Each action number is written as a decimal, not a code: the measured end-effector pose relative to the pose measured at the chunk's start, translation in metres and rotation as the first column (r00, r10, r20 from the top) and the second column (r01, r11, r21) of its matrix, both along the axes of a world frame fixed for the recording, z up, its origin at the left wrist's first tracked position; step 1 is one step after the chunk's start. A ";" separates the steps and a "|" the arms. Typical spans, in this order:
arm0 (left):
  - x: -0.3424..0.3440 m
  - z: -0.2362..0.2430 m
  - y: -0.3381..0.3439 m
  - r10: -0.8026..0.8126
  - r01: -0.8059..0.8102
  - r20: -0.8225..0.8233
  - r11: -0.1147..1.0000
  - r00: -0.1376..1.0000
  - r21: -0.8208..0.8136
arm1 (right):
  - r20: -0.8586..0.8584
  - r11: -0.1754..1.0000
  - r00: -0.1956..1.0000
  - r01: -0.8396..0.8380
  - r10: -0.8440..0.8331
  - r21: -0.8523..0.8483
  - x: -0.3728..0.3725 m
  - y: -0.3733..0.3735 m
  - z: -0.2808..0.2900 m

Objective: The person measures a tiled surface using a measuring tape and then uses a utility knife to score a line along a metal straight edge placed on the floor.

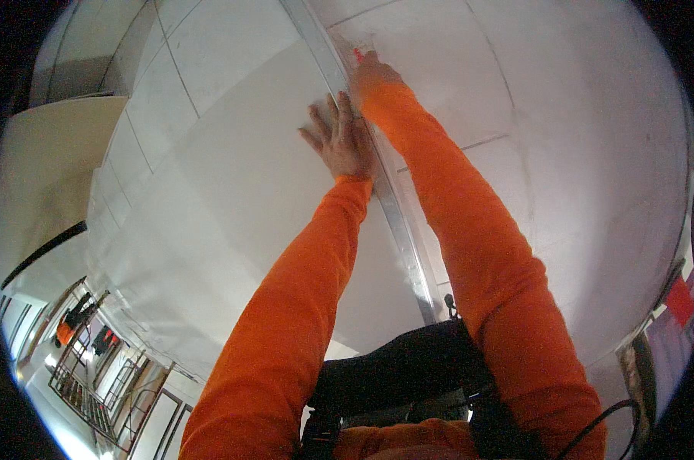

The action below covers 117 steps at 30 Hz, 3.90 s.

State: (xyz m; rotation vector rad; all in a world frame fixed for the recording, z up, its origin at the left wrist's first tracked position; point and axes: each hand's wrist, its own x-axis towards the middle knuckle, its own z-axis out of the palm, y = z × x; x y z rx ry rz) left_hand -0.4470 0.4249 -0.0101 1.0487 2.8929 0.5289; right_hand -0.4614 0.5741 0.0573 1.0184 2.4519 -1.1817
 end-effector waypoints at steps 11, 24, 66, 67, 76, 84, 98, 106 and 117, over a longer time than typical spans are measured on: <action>0.005 0.003 0.000 -0.031 0.030 0.097 0.999 0.995 0.014 | 0.094 0.998 0.994 0.065 -0.063 -0.022 -0.055 0.015 -0.007; 0.019 0.002 0.016 -0.004 0.003 0.022 1.000 1.000 0.013 | 0.053 0.993 0.992 0.112 -0.110 -0.038 -0.017 0.029 -0.014; 0.030 0.012 0.034 0.005 -0.005 0.038 1.000 0.999 -0.023 | 0.099 0.996 0.995 -0.034 0.026 0.084 -0.021 0.051 -0.021; 0.033 0.013 0.037 0.003 -0.003 0.059 1.000 0.998 -0.008 | -0.041 0.981 0.988 -0.139 0.146 0.137 0.000 0.050 -0.034; 0.022 0.015 0.021 -0.034 0.030 0.045 0.996 0.998 0.083 | 0.105 0.948 0.980 0.193 -0.171 -0.252 0.169 -0.083 0.042; 0.017 0.008 0.030 -0.040 0.024 0.086 0.984 0.995 0.176 | 0.000 0.979 0.982 0.188 -0.189 -0.079 0.089 -0.031 0.016; 0.001 -0.012 0.033 -0.020 0.044 -0.133 0.983 0.991 0.181 | 0.176 0.966 0.967 0.210 -0.183 -0.149 0.138 -0.071 0.030; 0.005 0.010 0.036 -0.045 0.043 0.014 0.992 0.999 0.121 | 0.012 0.982 0.982 0.191 -0.191 0.014 0.103 -0.048 0.011; 0.014 0.031 0.042 -0.026 0.034 0.096 0.996 0.995 -0.082 | 0.212 0.967 0.968 0.174 -0.133 -0.186 0.183 -0.087 0.047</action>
